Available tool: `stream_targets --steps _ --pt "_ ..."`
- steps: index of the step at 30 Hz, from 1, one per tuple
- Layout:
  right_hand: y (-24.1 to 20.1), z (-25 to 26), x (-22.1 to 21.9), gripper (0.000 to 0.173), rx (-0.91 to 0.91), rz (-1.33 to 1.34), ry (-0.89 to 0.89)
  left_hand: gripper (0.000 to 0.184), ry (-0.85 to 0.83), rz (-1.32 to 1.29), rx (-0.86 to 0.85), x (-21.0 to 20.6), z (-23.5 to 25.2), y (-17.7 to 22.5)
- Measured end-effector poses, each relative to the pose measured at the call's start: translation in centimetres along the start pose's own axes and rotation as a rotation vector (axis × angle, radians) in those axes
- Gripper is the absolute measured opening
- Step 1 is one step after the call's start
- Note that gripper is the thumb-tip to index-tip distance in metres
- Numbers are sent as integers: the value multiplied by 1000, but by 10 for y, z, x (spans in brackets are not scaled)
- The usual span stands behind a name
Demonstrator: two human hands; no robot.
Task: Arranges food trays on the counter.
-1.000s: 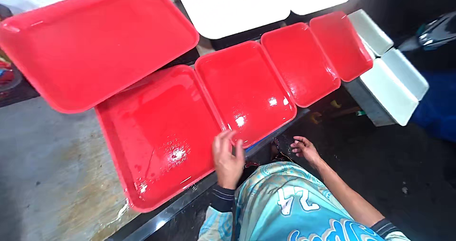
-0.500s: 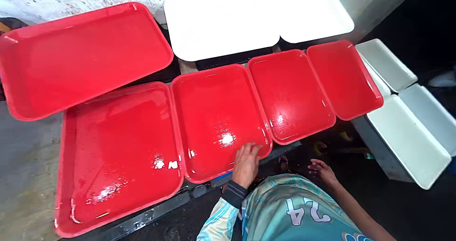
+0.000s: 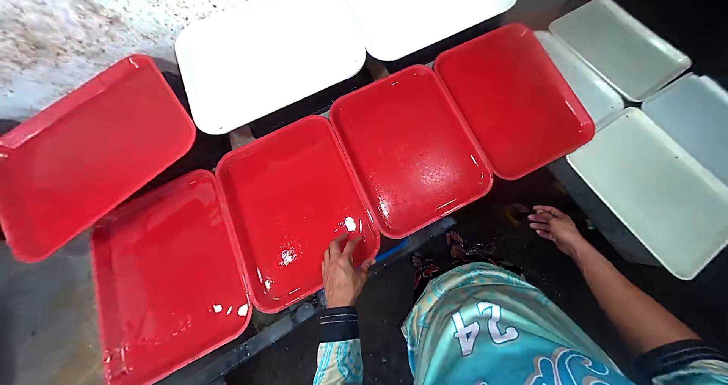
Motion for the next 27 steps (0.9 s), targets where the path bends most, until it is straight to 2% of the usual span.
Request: stream_targets --steps 4,6,8,10,14,17,22,24,27 --pt "17 -13 -18 36 -44 95 -14 44 66 4 -64 -1 3 -3" --pt "28 -18 -25 36 -53 72 -43 46 75 -4 -90 -2 6 -4" --pt "41 -19 -18 35 -54 -2 -64 51 68 -35 -63 -1 -2 -3" --pt "29 -13 -2 35 -3 4 -34 51 151 -81 -40 5 -4 4" --pt "-21 -1 56 37 98 165 81 34 363 -212 -26 14 -15 53" --pt "-75 16 97 36 185 265 181 31 397 -389 -30 -6 -18 102" --pt "-168 67 142 34 337 154 277 29 268 -877 177 -83 -7 177" --pt "-198 100 146 35 404 9 225 26 201 -1066 311 -115 1 208" --pt "-242 141 134 37 524 -191 80 29 92 -1362 602 -155 22 257"
Point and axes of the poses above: each hand's wrist, its own z-axis towards the middle knuckle, its own x-axis out of the back of the hand, y = z × x, the point moved 5 cm from there along z, towards the middle knuckle, and after that the axes turned 8 degrees about -x, right-handed, at the moved point
